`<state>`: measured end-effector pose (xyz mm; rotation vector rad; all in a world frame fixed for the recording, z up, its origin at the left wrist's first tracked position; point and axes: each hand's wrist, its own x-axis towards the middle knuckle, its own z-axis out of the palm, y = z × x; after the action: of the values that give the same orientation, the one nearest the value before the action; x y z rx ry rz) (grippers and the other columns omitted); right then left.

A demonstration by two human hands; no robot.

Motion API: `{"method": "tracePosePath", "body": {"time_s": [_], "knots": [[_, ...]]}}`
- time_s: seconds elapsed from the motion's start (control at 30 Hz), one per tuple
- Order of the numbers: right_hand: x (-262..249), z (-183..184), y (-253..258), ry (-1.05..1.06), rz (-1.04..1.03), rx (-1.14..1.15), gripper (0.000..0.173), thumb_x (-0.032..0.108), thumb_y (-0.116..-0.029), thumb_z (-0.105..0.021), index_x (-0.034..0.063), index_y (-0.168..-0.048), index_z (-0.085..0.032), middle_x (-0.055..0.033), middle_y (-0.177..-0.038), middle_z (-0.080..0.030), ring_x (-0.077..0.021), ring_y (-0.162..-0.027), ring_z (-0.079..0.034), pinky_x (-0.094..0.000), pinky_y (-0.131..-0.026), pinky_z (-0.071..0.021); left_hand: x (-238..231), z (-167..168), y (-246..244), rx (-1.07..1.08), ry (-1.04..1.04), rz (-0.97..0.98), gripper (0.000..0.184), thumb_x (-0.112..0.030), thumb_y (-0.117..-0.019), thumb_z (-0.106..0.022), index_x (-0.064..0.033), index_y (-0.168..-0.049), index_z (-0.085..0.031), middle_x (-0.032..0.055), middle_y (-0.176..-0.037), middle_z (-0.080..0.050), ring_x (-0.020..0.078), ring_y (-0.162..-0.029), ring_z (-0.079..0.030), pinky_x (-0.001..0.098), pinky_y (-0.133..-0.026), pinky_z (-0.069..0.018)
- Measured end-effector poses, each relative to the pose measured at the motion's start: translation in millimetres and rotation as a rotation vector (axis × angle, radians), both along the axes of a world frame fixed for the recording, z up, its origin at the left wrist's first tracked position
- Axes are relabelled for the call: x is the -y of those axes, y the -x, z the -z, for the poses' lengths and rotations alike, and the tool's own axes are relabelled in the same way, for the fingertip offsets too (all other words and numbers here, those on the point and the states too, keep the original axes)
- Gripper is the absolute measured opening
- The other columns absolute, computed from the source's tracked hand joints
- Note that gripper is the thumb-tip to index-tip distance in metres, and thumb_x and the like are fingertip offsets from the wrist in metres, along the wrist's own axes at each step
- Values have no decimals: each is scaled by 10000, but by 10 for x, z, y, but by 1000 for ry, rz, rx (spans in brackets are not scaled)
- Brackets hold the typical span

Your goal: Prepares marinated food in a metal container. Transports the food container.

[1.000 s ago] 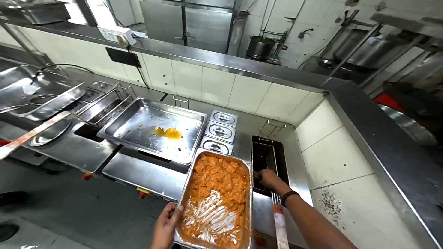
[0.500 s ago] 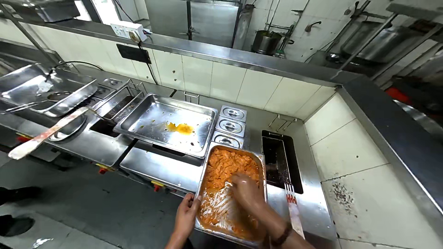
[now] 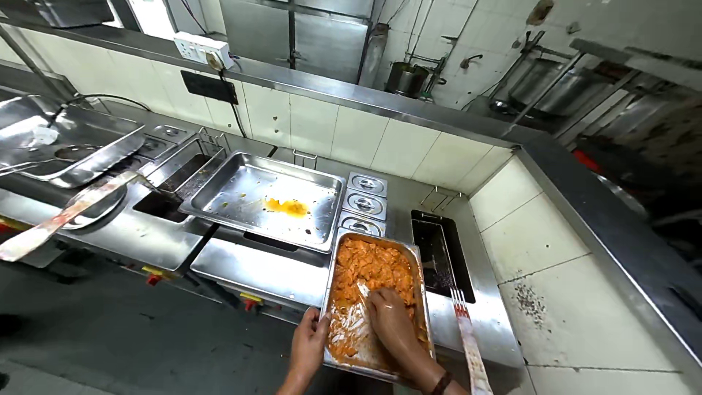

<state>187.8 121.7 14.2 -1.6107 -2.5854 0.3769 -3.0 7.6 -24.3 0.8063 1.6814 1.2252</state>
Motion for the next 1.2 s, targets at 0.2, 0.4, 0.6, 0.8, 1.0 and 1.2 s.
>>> {"method": "tracePosePath", "body": {"time_s": [0.2,0.4,0.6,0.8,1.0,1.2], "knots": [[319,-238,193,299,-65,205,261,127,-983,-534,41,-1123,-737,-181,-1221,-651,-350,-1143,-641,-483,-978,-551,4,8,0,4,-4,19,280,-377,-991,-582,-103,-948,-617,15,-683,-599,155,-611,-610,372,-617,-549],[-222,-540,540,123,40,-131,317,173,-999,-537,66,-1244,-708,-138,-1276,-666,-270,-1190,-647,-430,-1036,-529,-9,-20,0,25,4,24,293,-387,-994,-580,-100,-965,-625,21,-705,-613,158,-632,-622,379,-638,-556],[-291,19,724,51,-13,-42,342,129,-1011,-511,41,-1300,-672,-162,-1396,-607,-321,-1317,-568,-452,-1109,-479,-21,-34,3,-26,23,51,300,-396,-999,-561,-105,-993,-637,17,-720,-638,154,-645,-641,388,-648,-566],[-461,-394,341,48,28,-89,299,137,-985,-552,59,-1225,-713,-144,-1313,-654,-292,-1219,-636,-451,-1050,-525,-10,-26,-23,3,8,16,315,-410,-987,-587,-99,-985,-635,21,-719,-643,157,-640,-641,388,-647,-566],[-570,-168,319,-50,93,36,331,51,-994,-494,0,-1263,-679,-186,-1338,-640,-333,-1296,-587,-468,-1113,-473,-2,-23,-40,-15,2,5,300,-400,-994,-576,-108,-951,-626,15,-696,-628,151,-627,-633,379,-631,-560],[-247,-358,-42,512,188,-465,308,118,-933,-601,44,-1211,-712,-109,-1187,-703,-203,-1100,-671,-393,-969,-551,-1,-8,-43,13,-4,-16,297,-392,-986,-601,-99,-955,-636,22,-700,-634,156,-632,-635,378,-640,-563]]}}
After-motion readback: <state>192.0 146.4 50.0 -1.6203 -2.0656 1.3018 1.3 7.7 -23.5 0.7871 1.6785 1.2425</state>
